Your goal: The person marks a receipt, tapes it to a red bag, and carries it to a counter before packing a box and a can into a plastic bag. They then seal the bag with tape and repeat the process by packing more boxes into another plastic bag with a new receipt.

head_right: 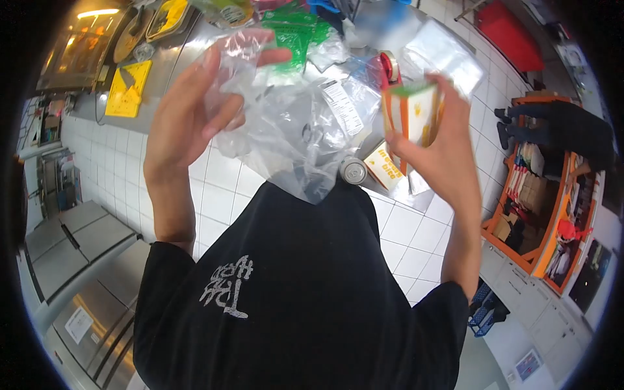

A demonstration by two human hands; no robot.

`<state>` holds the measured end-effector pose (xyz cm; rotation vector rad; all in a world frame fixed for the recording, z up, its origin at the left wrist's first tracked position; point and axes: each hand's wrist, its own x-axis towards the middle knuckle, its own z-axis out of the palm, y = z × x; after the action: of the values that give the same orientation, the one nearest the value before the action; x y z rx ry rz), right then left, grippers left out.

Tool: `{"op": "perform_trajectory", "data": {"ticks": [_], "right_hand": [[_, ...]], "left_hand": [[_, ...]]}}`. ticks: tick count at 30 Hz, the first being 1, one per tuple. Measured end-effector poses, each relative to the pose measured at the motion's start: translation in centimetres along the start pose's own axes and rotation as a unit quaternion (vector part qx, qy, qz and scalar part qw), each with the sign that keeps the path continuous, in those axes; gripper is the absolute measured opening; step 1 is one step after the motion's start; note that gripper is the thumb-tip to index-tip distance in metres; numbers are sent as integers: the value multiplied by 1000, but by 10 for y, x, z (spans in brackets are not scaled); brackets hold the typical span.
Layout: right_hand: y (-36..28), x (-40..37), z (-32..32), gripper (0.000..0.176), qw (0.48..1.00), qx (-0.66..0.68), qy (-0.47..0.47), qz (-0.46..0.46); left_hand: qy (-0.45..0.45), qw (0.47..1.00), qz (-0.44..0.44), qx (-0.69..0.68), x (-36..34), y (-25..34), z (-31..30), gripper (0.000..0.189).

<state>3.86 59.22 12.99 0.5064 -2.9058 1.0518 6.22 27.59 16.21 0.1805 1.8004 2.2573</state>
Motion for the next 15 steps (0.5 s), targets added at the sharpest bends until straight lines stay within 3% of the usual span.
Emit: {"op": "perform_trajectory", "data": {"ticks": [3,5,6,8,10,11,12,13,14,15], "right_hand": [[-71,32,-22,86,981,185,10,-62],[-97,53,9,85,954,295,-2,-52],[-104,61,29,85,932,357,-46,-38],[-89,76,88,87,897,410,-164,-25],[-73,77,146,89,839,442,-306,86],[-58,77,179,91,837,415,-340,108],[-36,79,215,93,874,313,-355,109],[-17,79,245,95,903,207,-362,104],[-6,75,265,95,901,207,-366,104],[5,70,279,95,936,71,-342,41]], "left_hand": [[17,996,7,-84,19,-4,8,52],[43,989,19,-139,22,-12,4,48],[41,989,25,-139,21,-18,-3,48],[127,985,47,-107,16,-30,-28,36],[143,981,38,-124,8,-48,-52,34],[149,987,13,-58,3,-57,-58,35],[152,988,-18,9,-4,-62,-62,36],[133,990,-29,23,-12,-60,-62,36],[136,990,-31,22,-21,-60,-63,36],[114,990,-68,44,-30,-60,-63,35]]}}
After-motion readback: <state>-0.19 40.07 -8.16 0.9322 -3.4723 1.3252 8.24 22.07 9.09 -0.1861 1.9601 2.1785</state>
